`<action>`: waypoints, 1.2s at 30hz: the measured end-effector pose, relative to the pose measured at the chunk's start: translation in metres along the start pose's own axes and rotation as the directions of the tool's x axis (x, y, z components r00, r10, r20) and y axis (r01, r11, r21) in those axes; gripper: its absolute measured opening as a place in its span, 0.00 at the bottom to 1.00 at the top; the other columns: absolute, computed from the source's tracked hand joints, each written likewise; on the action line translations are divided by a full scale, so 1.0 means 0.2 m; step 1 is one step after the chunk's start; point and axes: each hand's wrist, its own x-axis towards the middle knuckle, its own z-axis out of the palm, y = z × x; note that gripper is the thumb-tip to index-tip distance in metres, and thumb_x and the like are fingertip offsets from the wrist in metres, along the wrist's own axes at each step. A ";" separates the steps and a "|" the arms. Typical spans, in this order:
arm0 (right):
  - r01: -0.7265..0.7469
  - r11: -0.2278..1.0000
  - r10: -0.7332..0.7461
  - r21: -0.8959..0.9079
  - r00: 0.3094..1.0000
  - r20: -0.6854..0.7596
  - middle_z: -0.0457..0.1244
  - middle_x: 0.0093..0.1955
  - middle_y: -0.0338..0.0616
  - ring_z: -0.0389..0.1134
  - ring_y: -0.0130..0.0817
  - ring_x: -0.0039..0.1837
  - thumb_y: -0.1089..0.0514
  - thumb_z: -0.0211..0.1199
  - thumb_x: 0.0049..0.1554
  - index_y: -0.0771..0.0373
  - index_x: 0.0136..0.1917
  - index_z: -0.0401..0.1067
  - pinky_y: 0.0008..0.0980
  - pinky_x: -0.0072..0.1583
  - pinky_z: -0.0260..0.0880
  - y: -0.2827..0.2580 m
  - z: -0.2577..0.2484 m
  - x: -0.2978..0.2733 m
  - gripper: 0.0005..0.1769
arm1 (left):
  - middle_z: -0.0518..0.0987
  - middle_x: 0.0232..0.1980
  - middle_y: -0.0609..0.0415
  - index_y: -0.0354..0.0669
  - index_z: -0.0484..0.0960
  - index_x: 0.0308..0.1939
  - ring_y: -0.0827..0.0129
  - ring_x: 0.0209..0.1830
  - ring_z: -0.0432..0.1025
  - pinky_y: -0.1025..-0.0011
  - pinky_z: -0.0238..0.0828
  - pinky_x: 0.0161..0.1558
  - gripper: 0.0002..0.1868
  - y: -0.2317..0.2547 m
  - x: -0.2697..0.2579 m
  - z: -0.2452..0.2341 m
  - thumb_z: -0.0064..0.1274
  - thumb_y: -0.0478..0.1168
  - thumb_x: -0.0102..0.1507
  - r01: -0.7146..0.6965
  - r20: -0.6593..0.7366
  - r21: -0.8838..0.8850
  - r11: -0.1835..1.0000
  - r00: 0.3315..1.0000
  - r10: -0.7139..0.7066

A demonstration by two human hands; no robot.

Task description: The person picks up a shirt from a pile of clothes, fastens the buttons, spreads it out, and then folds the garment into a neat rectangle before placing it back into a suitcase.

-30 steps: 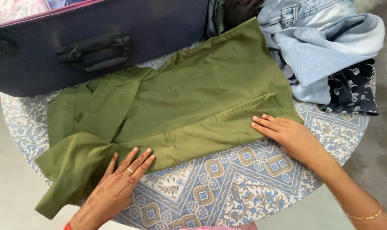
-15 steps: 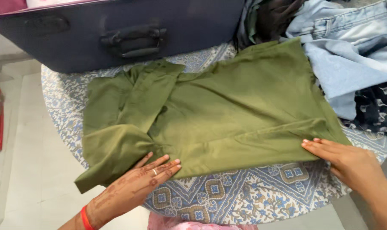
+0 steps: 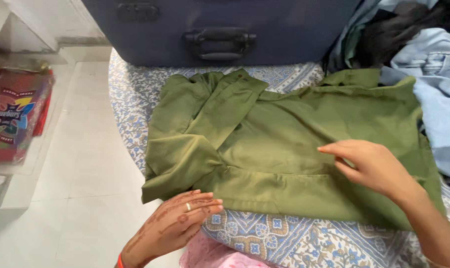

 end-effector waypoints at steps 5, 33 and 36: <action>0.386 0.922 -0.386 -0.012 0.920 -0.064 0.68 0.62 0.41 0.69 0.43 0.61 0.62 0.62 0.51 0.56 0.63 0.74 0.40 0.59 0.70 -0.23 0.07 0.65 0.25 | 0.85 0.57 0.62 0.51 0.85 0.56 0.69 0.60 0.79 0.68 0.76 0.59 0.20 -0.04 -0.27 -0.11 0.62 0.35 0.60 0.374 -0.409 -0.036 0.927 0.840 -0.355; 0.372 0.917 -0.355 -0.144 0.597 -0.719 0.63 0.51 0.48 0.65 0.42 0.57 0.70 0.64 0.62 0.67 0.54 0.71 0.37 0.60 0.65 -0.06 -0.23 1.30 0.08 | 0.71 0.28 0.61 0.35 0.78 0.48 0.80 0.23 0.64 0.78 0.61 0.25 0.07 -0.56 -0.40 0.10 0.49 0.33 0.68 0.285 -0.303 -0.795 0.536 0.578 -0.758; 0.252 0.868 -0.497 -0.429 0.454 -0.740 0.63 0.52 0.48 0.62 0.46 0.58 0.70 0.65 0.56 0.65 0.52 0.71 0.40 0.63 0.58 -0.04 -0.26 1.25 0.10 | 0.72 0.29 0.62 0.36 0.78 0.48 0.81 0.23 0.62 0.79 0.58 0.24 0.08 -0.57 -0.40 0.11 0.49 0.33 0.66 0.347 -0.305 -0.784 0.515 0.507 -0.806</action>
